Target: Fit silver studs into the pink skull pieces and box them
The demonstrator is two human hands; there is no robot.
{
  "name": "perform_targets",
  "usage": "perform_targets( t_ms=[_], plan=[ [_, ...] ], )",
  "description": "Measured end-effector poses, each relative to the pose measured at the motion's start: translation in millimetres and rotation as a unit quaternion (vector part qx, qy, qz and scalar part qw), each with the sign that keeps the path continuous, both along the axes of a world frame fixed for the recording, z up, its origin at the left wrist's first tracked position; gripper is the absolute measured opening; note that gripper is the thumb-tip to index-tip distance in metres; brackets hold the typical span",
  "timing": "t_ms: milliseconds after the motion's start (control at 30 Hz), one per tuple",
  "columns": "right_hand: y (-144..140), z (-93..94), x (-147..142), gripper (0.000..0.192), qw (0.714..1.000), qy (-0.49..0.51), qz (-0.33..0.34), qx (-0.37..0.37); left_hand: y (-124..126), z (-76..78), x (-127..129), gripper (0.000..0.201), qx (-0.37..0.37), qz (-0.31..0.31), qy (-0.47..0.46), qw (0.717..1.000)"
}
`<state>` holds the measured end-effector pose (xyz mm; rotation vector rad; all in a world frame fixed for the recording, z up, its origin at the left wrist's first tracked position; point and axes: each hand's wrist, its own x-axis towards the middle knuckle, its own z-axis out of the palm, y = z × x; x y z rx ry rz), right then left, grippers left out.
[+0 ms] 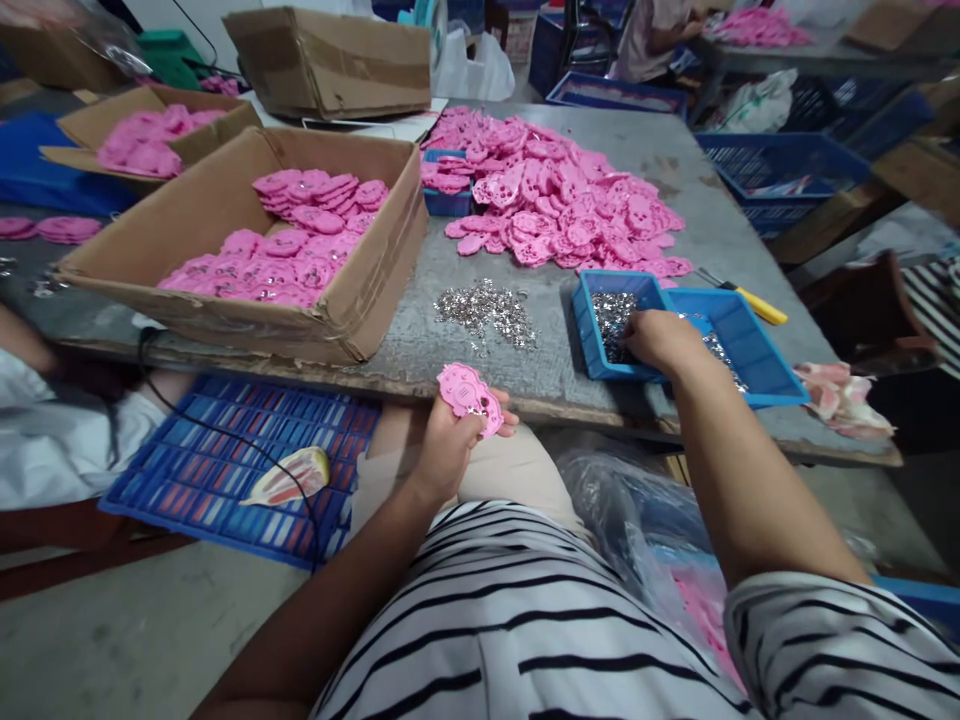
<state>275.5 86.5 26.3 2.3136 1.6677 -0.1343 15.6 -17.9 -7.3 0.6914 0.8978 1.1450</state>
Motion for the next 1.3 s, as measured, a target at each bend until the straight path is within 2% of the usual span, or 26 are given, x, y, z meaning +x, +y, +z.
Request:
perform_targets(
  t_ms=[133, 367, 667, 1000, 1133, 1300],
  plan=[
    [-2.1, 0.9, 3.6, 0.03, 1.0, -0.01, 0.009, -0.02, 0.8, -2.0, 2.1, 0.05, -0.001, -0.009, 0.0, 1.0],
    [-2.8, 6.0, 11.2, 0.018, 0.998, 0.04, 0.016, 0.048, 1.1, -3.0, 2.0, 0.048, -0.008, -0.006, 0.006, 1.0],
    [-3.2, -1.3, 14.6, 0.014, 0.992, 0.061, 0.005, 0.108, 0.7, 0.1, 3.1, 0.042, -0.008, -0.018, 0.019, 1.0],
    [-7.1, 9.6, 8.3, 0.02, 0.994, 0.061, -0.033, 0.084, 0.9, 2.3, 0.3, 0.042, -0.004, -0.022, 0.011, 1.0],
    [-6.0, 12.7, 5.5, 0.021, 0.995, 0.039, -0.02, 0.084, 3.9, 4.1, -3.8, 0.048, -0.003, -0.017, 0.0, 1.0],
    [-9.1, 21.3, 5.0, 0.021, 0.995, 0.046, -0.013, 0.091, 9.7, 4.6, -3.6, 0.043, 0.001, -0.019, -0.006, 1.0]
  ],
)
